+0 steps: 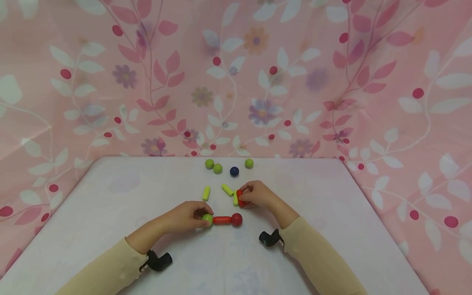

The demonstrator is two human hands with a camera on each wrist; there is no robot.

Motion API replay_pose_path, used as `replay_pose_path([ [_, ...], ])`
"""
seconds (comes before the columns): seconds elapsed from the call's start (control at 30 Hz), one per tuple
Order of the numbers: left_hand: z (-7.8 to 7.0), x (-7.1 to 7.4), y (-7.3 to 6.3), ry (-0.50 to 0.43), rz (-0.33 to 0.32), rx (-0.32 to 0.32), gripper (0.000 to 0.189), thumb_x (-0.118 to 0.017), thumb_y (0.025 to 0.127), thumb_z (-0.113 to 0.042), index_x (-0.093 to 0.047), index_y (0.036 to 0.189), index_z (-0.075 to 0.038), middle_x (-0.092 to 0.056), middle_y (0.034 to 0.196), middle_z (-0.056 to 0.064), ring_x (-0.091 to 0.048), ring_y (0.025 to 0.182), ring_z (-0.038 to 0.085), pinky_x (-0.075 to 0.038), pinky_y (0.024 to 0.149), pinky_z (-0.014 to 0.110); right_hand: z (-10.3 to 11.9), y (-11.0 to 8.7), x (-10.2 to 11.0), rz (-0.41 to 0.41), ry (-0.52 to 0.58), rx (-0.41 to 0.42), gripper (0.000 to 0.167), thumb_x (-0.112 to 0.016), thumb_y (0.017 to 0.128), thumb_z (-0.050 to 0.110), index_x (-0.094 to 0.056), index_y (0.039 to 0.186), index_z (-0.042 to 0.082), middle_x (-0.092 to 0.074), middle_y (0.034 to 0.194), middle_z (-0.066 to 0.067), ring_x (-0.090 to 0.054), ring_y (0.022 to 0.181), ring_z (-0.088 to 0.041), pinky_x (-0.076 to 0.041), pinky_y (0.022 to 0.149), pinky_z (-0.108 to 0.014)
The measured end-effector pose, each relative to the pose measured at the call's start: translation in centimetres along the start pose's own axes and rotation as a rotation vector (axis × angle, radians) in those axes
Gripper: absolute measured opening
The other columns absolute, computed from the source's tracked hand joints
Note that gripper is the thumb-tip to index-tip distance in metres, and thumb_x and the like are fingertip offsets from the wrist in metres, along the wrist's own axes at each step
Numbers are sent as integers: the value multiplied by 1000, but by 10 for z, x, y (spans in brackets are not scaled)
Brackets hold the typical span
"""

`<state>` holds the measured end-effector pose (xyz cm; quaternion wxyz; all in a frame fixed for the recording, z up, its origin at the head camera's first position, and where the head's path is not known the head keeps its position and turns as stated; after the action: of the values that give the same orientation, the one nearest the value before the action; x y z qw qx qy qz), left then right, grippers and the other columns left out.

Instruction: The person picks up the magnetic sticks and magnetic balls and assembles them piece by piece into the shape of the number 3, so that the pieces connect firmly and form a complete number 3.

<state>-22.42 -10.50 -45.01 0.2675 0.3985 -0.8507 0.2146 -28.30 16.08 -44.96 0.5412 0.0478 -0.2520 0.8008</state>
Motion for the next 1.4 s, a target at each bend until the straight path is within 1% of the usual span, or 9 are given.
replay_pose_path([
  [0.13, 0, 0, 1, 8, -1, 1, 25, -75, 92, -27, -68, 114, -17, -64, 99, -9, -57, 91, 13, -49, 83, 32, 2, -2, -3, 9, 27, 11, 29, -66, 89, 1, -64, 118, -3, -62, 101, -14, -65, 84, -22, -59, 75, -36],
  [0.33, 0, -1, 3, 5, 5, -6, 27, -75, 91, -29, -68, 114, -16, -64, 97, -8, -57, 91, 14, -49, 83, 34, 0, -3, -6, 33, 82, 24, 34, -64, 87, -1, -60, 119, -8, -64, 95, -13, -67, 81, -19, -59, 76, -37],
  [0.5, 0, -2, 4, 2, 4, -4, 26, -76, 91, -28, -69, 113, -16, -64, 96, -8, -57, 90, 13, -49, 83, 34, -5, -2, -6, 59, 116, 3, 34, -65, 87, 0, -58, 119, -8, -67, 96, -12, -68, 81, -19, -59, 76, -37],
  [0.7, 0, -1, 5, 2, 7, -2, 26, -75, 92, -27, -69, 114, -16, -65, 98, -8, -58, 91, 12, -49, 84, 33, -4, -6, -9, 97, 97, -11, 32, -66, 87, 2, -59, 117, -6, -67, 95, -10, -66, 79, -17, -59, 75, -34],
  [0.93, -2, -2, 5, -4, 7, -5, 26, -75, 92, -25, -68, 115, -14, -65, 99, -8, -58, 92, 12, -50, 85, 33, -3, -10, -11, 116, 105, -32, 29, -66, 88, 2, -59, 115, -7, -68, 95, -10, -66, 80, -16, -58, 74, -32],
  [1.1, -3, -2, 4, 4, 3, -10, 26, -75, 92, -25, -68, 115, -15, -66, 99, -9, -59, 92, 11, -50, 83, 32, -3, -10, -10, 132, 83, -43, 27, -66, 90, 3, -60, 114, -7, -68, 97, -11, -65, 80, -16, -58, 75, -32],
  [1.27, -5, -2, 4, 12, -1, -23, 27, -75, 92, -26, -69, 114, -13, -66, 99, -8, -59, 90, 12, -51, 81, 30, -1, -11, -7, 140, 65, -39, 26, -65, 91, 3, -60, 114, -8, -68, 98, -12, -67, 81, -18, -59, 77, -34],
  [1.4, -5, -3, 4, 18, 0, -28, 27, -75, 92, -27, -69, 114, -13, -66, 99, -8, -58, 89, 11, -50, 81, 30, 0, -12, -4, 117, 37, -40, 25, -65, 93, 4, -62, 115, -7, -69, 99, -13, -68, 81, -20, -58, 79, -35],
])
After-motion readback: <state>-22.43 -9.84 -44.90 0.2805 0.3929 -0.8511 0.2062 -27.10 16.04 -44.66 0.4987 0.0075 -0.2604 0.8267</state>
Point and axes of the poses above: each hand's wrist, its own y-axis towards the middle knuckle, its own x-axis out of the back of the hand, z = x × y, the point moved 2 cm from there along y, towards the middle knuckle
